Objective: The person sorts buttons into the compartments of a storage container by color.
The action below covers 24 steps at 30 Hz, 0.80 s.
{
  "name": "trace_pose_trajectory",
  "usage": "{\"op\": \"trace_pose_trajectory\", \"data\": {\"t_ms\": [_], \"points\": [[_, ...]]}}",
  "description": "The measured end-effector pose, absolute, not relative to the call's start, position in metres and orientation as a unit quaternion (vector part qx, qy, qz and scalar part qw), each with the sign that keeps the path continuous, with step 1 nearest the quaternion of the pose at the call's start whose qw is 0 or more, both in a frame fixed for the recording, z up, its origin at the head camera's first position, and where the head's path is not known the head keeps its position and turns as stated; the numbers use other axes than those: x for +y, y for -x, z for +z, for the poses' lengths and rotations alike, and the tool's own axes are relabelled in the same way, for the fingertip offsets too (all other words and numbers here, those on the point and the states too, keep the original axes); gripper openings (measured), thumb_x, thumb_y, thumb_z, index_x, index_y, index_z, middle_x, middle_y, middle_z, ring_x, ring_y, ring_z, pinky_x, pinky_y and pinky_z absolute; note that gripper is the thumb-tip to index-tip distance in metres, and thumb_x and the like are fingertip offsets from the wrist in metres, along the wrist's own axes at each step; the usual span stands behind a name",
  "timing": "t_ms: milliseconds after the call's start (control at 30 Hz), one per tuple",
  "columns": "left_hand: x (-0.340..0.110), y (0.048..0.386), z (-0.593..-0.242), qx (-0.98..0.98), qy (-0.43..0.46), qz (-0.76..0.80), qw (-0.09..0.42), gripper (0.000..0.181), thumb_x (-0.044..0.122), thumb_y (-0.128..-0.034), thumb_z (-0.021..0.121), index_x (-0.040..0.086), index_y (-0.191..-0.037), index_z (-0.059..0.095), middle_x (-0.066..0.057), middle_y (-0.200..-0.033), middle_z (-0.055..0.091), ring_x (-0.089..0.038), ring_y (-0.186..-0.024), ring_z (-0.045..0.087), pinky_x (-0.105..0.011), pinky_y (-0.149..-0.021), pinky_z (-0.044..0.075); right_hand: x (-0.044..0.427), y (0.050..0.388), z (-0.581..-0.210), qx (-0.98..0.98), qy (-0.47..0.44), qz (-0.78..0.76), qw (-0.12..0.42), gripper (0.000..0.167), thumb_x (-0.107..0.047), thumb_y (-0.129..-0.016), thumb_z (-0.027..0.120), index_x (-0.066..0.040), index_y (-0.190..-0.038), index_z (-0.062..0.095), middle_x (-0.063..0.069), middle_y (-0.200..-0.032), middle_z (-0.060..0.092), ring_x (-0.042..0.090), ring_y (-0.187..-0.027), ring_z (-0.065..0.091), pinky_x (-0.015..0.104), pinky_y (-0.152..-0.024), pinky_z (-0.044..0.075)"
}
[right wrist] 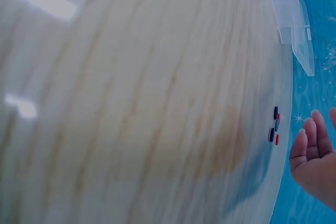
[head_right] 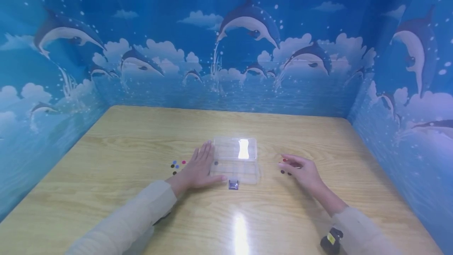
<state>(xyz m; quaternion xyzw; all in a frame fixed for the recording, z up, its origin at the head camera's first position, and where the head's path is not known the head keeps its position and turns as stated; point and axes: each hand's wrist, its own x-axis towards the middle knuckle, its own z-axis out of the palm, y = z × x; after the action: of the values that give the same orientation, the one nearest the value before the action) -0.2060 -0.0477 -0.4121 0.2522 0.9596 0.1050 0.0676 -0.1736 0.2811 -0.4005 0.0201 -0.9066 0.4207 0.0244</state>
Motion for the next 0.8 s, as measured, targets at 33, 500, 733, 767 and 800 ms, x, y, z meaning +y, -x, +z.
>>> {"op": "trace_pose_trajectory", "data": {"t_ms": [33, 500, 733, 767, 800], "points": [[-0.048, 0.206, -0.412, 0.959, -0.253, 0.105, 0.067, 0.104, 0.071, -0.0838, 0.038, -0.004, -0.147, 0.002, -0.02, -0.154, -0.007, -0.034, -0.144, -0.002, -0.048, -0.117, 0.004, 0.282, 0.173, -0.401, -0.905, -0.021, 0.423, 0.024, 0.049, -0.033, -0.088, 0.063, -0.003, -0.126, 0.057, -0.013, -0.089, 0.059, -0.007, -0.078, 0.052, 0.022, -0.059, 0.047], [-0.048, 0.208, -0.416, 0.959, -0.255, 0.098, 0.068, 0.104, 0.071, -0.084, 0.038, -0.004, -0.147, 0.001, -0.02, -0.154, -0.008, -0.034, -0.144, -0.003, -0.046, -0.117, 0.002, 0.302, 0.176, -0.399, -0.906, -0.007, 0.422, 0.034, 0.05, -0.034, -0.09, 0.061, 0.0, -0.127, 0.055, -0.022, -0.083, 0.055, -0.005, -0.074, 0.05, 0.02, -0.059, 0.047], [-0.048, 0.209, -0.417, 0.958, -0.258, 0.109, 0.062, 0.105, 0.071, -0.0836, 0.038, -0.005, -0.146, 0.002, -0.022, -0.154, -0.008, -0.035, -0.144, -0.003, -0.047, -0.117, 0.002, 0.308, 0.18, -0.403, -0.91, -0.02, 0.412, 0.041, 0.048, -0.031, -0.088, 0.063, 0.001, -0.124, 0.057, -0.024, -0.083, 0.057, -0.004, -0.073, 0.049, 0.02, -0.056, 0.044], [-0.048, 0.209, -0.417, 0.958, -0.257, 0.108, 0.064, 0.105, 0.071, -0.0837, 0.038, -0.005, -0.146, 0.001, -0.021, -0.154, -0.009, -0.034, -0.144, -0.003, -0.047, -0.117, 0.002, 0.308, 0.18, -0.404, -0.911, -0.021, 0.409, 0.042, 0.048, -0.031, -0.088, 0.064, 0.001, -0.124, 0.057, -0.021, -0.085, 0.059, -0.004, -0.073, 0.049, 0.02, -0.056, 0.045], [-0.048, 0.209, -0.417, 0.959, -0.255, 0.105, 0.068, 0.105, 0.071, -0.084, 0.038, -0.004, -0.146, -0.001, -0.02, -0.154, -0.01, -0.033, -0.144, -0.005, -0.046, -0.117, 0.001, 0.308, 0.18, -0.404, -0.913, -0.022, 0.406, 0.041, 0.048, -0.031, -0.088, 0.064, 0.001, -0.123, 0.057, -0.016, -0.089, 0.063, -0.004, -0.074, 0.049, 0.02, -0.057, 0.045]]}}
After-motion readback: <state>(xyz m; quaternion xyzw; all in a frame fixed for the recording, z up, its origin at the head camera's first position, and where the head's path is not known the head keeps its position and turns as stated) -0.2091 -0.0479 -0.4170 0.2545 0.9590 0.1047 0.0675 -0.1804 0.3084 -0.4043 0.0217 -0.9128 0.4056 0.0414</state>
